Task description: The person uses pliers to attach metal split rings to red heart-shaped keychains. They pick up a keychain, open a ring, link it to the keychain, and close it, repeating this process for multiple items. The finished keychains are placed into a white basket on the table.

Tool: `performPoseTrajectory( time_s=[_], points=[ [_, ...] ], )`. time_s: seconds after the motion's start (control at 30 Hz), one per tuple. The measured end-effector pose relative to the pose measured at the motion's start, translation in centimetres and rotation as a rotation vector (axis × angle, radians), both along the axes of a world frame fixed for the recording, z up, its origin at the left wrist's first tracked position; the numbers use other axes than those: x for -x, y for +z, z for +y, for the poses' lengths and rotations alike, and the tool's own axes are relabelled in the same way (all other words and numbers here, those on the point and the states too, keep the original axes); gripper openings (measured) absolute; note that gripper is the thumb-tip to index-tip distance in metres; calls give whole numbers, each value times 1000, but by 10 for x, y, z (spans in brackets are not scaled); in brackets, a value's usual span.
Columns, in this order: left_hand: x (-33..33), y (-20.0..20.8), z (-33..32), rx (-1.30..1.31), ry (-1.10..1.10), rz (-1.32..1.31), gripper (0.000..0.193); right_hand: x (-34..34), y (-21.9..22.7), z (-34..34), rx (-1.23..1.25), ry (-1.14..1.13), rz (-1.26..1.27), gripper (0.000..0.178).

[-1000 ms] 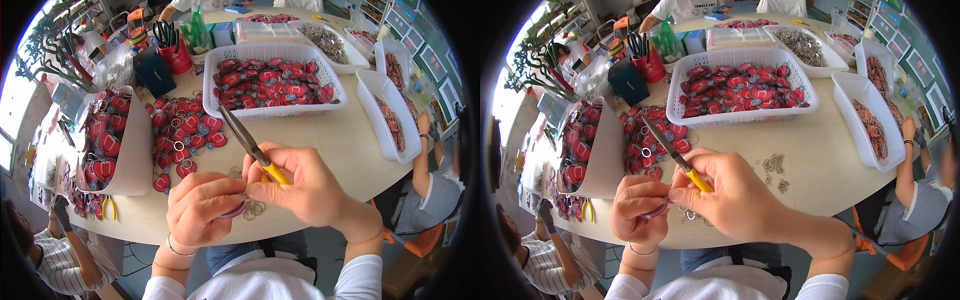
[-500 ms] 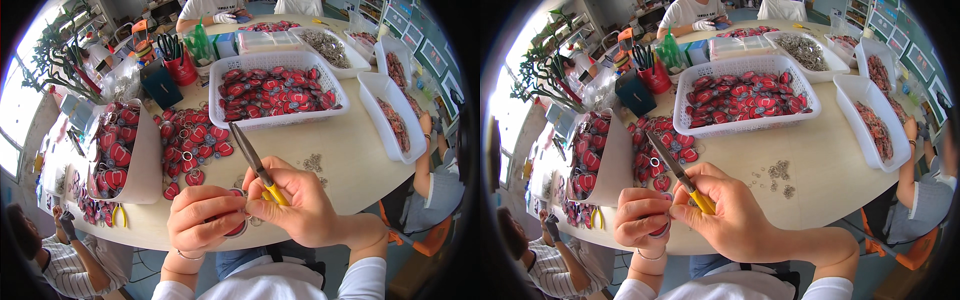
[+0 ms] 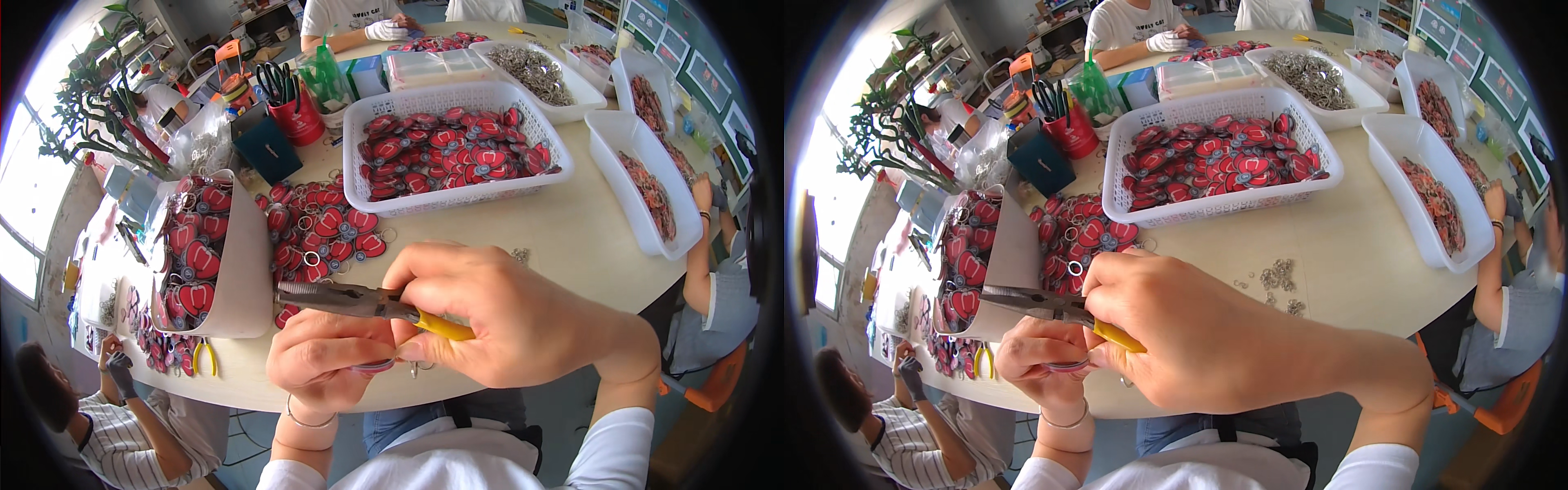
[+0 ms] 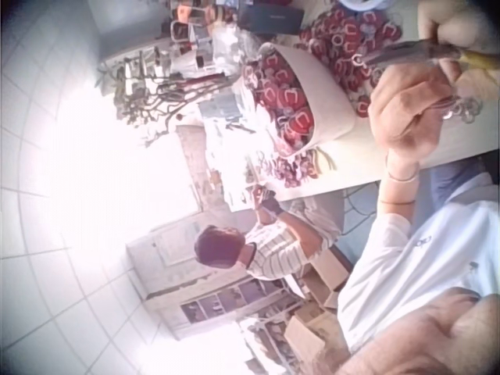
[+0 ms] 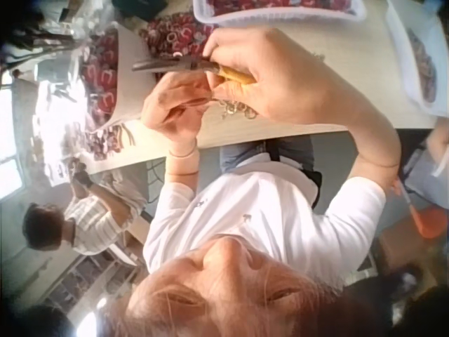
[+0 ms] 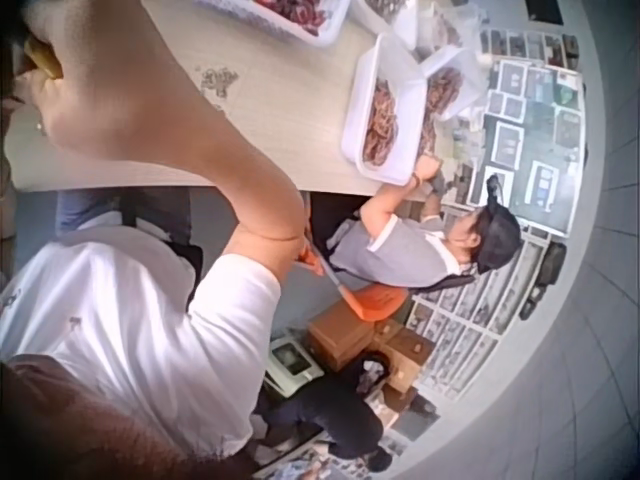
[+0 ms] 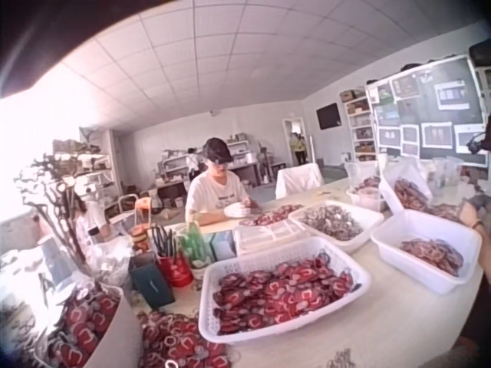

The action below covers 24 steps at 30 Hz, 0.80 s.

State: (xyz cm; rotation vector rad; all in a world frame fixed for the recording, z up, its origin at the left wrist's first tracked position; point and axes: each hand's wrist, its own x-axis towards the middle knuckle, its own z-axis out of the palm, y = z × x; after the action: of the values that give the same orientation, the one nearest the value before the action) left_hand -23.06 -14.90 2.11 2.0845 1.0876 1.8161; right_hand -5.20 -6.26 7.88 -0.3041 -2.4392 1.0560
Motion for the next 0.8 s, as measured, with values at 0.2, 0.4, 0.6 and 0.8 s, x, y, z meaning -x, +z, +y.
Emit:
performPoseTrajectory(
  time_s=[0.2,0.4,0.6,0.8],
  points=[
    [5,2,5,-220,141,134,23,9,-15,-14,388,-95,166,10],
    [2,-8,5,-234,148,76,25,13,-25,-25,787,-128,294,8],
    [-1,-8,5,-153,123,-155,27,12,-19,-21,701,-90,268,8],
    [-3,-6,1,-117,203,-93,27,14,-19,-21,694,-105,296,8]
  ],
)
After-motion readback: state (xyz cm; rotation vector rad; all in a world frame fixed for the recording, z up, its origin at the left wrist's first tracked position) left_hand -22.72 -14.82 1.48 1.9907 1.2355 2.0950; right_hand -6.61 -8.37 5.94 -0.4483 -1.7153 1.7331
